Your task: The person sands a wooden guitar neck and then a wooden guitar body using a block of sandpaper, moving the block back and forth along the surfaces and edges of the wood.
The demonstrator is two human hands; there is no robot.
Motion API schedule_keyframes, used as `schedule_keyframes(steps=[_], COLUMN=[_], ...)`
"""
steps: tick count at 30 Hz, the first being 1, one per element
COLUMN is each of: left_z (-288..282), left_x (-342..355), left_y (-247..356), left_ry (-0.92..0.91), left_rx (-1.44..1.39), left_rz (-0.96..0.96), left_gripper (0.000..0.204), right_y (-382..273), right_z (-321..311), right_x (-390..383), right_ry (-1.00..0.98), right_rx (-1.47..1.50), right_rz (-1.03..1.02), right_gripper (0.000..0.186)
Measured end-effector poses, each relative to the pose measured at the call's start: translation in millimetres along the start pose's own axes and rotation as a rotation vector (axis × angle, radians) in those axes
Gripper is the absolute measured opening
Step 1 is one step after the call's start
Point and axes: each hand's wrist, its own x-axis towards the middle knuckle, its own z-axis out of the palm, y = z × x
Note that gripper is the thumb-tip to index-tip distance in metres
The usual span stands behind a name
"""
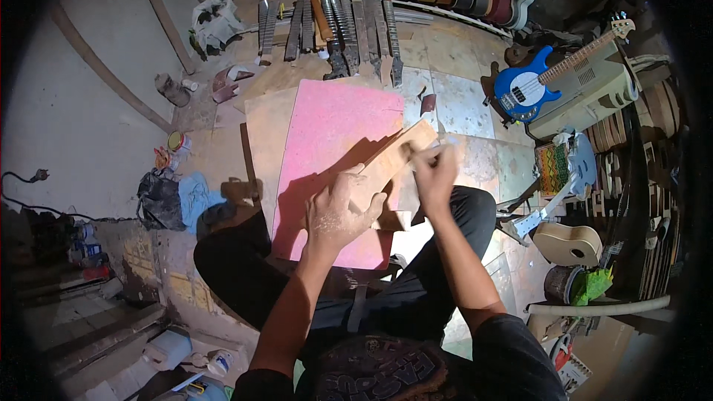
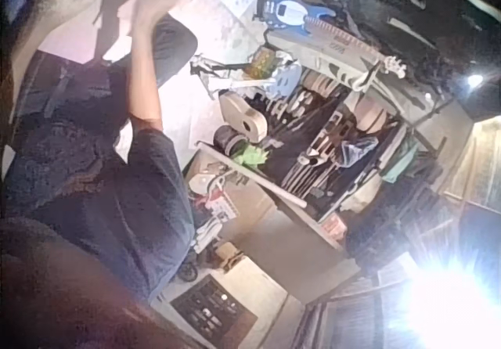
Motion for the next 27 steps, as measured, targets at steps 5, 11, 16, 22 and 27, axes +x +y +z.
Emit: schedule_keyframes(steps=[5,11,16,22,27], left_z=[3,1,-2,2,1], left_x=[1,3,3,1,3], left_y=[2,0,-5,1,2], left_ry=[0.009,-0.010,0.004,0.030,-0.009], left_rx=[-0.011,-0.002,-0.011,-0.005,0.015], left_rz=[0.002,-0.027,-0.032,0.006,-0.024], left_gripper=[0.055,0.052,0.051,0.050,0.053], right_y=[11,7,-10,5,-9], right_z=[5,-4,10,10,-7], right_x=[-1,24,-7,6,34], right_ry=[0.059,0.038,-0.069,0.098,0.039], right_rx=[-0.065,-0.008,-0.020,-0.086,-0.052], right_rz=[0.028,0.035,-0.053,-0.082,0.028], right_gripper=[0.037,0.032,0.027,0.025,0.023])
